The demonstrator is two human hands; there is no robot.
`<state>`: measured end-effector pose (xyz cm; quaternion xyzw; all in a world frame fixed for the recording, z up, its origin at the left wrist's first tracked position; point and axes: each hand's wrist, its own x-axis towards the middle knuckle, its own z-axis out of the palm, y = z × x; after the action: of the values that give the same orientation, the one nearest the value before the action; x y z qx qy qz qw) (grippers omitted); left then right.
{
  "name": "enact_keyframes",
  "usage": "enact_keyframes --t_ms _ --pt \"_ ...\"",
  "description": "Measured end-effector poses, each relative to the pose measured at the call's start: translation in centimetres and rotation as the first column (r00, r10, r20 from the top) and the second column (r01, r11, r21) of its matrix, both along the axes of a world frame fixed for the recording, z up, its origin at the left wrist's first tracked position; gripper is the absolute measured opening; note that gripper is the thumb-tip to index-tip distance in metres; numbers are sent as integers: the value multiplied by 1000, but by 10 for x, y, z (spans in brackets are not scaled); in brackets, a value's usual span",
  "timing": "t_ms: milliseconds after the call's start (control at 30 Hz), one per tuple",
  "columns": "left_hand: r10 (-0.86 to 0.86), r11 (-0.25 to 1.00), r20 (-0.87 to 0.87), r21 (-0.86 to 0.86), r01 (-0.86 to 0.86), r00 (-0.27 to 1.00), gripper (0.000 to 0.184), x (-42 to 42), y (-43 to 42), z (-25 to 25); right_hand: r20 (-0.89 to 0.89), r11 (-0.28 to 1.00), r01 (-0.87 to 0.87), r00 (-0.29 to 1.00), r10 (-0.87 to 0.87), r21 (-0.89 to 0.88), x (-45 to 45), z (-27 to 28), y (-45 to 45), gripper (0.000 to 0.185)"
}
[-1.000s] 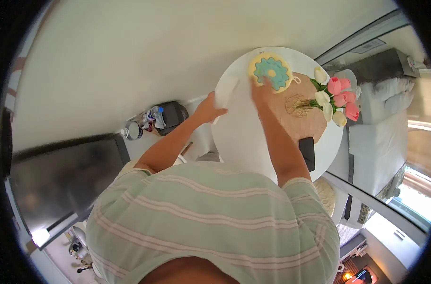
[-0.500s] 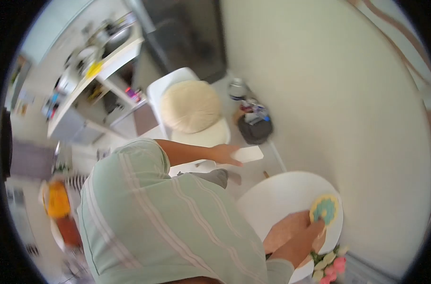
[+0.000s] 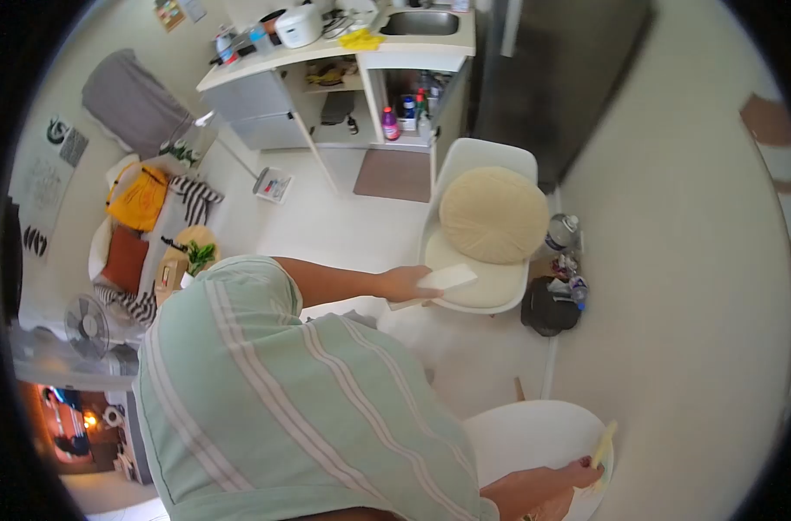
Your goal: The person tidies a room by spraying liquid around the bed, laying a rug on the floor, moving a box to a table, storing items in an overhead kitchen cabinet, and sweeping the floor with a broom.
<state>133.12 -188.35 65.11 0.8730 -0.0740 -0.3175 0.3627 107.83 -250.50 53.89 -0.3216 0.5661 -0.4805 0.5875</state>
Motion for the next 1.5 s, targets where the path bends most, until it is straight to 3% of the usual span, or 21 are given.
enact_keyframes --t_ms 67,100,167,200,233,300,367,433,500,600,700,800,900,967,1067,1100,1133,1167,1300,1433,1500 --pt "156 985 -79 -64 -161 985 69 5 28 11 -209 966 -243 953 221 -87 67 67 127 36" --pt "230 966 -119 -92 -241 966 66 10 45 18 -71 908 -384 923 377 -169 96 68 182 35" --pt "288 941 -183 -126 -313 940 61 20 84 23 -17 788 -614 789 614 -46 155 72 296 35" --pt "311 927 -215 -146 -345 926 58 26 107 26 -205 731 -678 708 676 69 184 156 405 39" --pt "325 916 -204 -174 -361 923 57 33 132 30 -176 532 -845 534 827 -59 208 48 389 47" --pt "351 892 -193 -230 -390 916 55 42 184 34 -183 240 -967 222 958 83 257 47 480 49" --pt "407 889 -35 -217 -404 913 51 67 233 22 -371 61 -996 80 925 -63 304 30 568 50" --pt "500 818 -68 -290 -496 864 47 68 263 13 -582 -93 -912 173 794 -399 329 62 664 49" --pt "591 656 -224 -425 -623 775 44 87 295 25 -563 -366 -878 -142 814 -308 356 98 727 48" --pt "748 612 78 -464 -640 659 39 110 346 19 -193 -613 -789 -595 780 -43 413 92 787 42" --pt "766 624 375 -241 -743 522 38 132 379 28 532 -603 -798 -499 685 27 444 113 841 36" --pt "731 585 545 -189 -789 411 38 151 408 25 653 -699 -714 -505 565 53 460 172 894 33" --pt "727 611 474 -119 -782 496 41 180 456 23 215 -756 -653 -731 647 56 499 147 943 36" --pt "704 674 396 -111 -730 590 45 214 497 6 357 -782 -621 -719 596 53 540 133 967 38" --pt "739 475 470 143 -868 482 65 241 570 31 544 -876 -482 -728 417 25 608 141 1003 41" --pt "842 538 58 -174 -825 536 63 255 603 20 599 -908 -418 -725 338 6 631 142 1014 42" --pt "714 414 -359 -476 -776 602 62 268 628 10 622 -929 -369 -721 305 28 654 137 1025 43" --pt "678 330 -454 -516 -791 579 61 280 644 12 640 -948 -315 -723 261 31 684 133 1044 43" --pt "614 100 -649 -500 -860 448 60 312 696 15 782 -987 -157 -612 116 23 808 116 1107 46" --pt "724 -277 -660 -543 -792 200 60 308 732 9 712 -946 -246 -624 322 212 935 12 1174 39" --pt "696 -430 -710 -531 -730 107 61 292 746 -3 464 -810 -390 -674 575 438 991 -38 1210 30"
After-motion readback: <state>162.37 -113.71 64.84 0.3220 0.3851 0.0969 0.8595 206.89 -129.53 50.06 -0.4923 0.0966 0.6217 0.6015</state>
